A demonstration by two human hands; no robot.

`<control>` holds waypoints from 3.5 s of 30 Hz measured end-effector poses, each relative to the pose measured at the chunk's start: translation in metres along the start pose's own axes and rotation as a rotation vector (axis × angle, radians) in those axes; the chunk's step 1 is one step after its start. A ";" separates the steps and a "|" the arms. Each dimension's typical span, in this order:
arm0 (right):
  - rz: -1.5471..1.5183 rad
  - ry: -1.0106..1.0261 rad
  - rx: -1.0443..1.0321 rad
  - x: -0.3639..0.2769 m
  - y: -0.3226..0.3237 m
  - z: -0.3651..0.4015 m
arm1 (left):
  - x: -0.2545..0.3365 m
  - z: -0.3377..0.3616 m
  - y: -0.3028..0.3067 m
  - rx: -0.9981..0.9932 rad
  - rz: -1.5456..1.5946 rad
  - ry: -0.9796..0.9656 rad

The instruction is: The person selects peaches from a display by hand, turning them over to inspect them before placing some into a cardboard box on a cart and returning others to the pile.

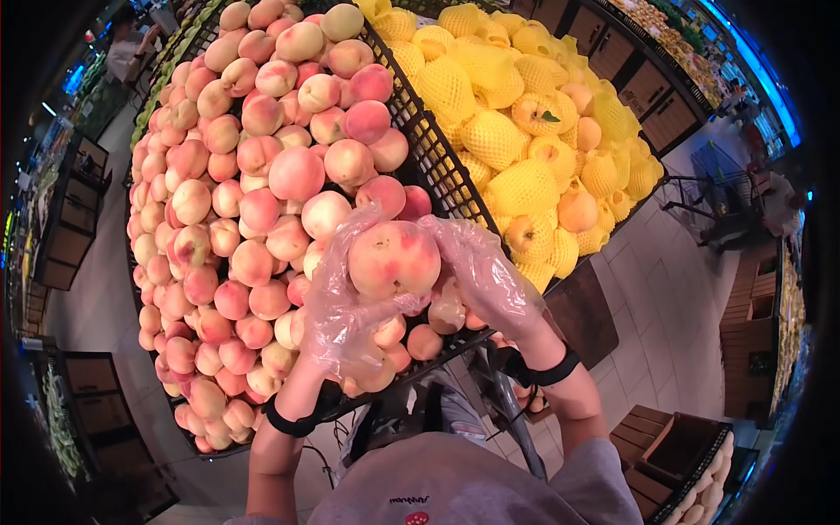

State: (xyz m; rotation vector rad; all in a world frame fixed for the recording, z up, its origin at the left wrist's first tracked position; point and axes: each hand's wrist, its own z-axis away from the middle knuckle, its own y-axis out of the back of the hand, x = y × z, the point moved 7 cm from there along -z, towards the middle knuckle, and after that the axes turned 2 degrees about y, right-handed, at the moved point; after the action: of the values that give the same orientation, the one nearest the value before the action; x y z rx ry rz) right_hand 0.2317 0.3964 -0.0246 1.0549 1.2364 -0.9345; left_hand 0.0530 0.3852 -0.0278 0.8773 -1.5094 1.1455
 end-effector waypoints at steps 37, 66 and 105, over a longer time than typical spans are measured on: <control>-0.411 -0.237 0.010 -0.033 -0.029 0.027 | -0.031 0.028 0.036 0.115 -0.606 0.057; -0.653 -0.132 0.018 0.050 -0.028 0.041 | -0.033 -0.004 -0.023 -0.021 -0.274 0.091; -1.235 -0.459 0.241 0.066 -0.052 0.054 | 0.008 0.037 -0.043 -0.027 -0.784 -0.139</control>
State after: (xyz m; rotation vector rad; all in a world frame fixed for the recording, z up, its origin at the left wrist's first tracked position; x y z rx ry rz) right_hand 0.2034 0.3312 -0.0946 0.0850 1.3440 -2.1522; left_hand 0.0811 0.3372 -0.0121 1.3840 -1.1047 0.4909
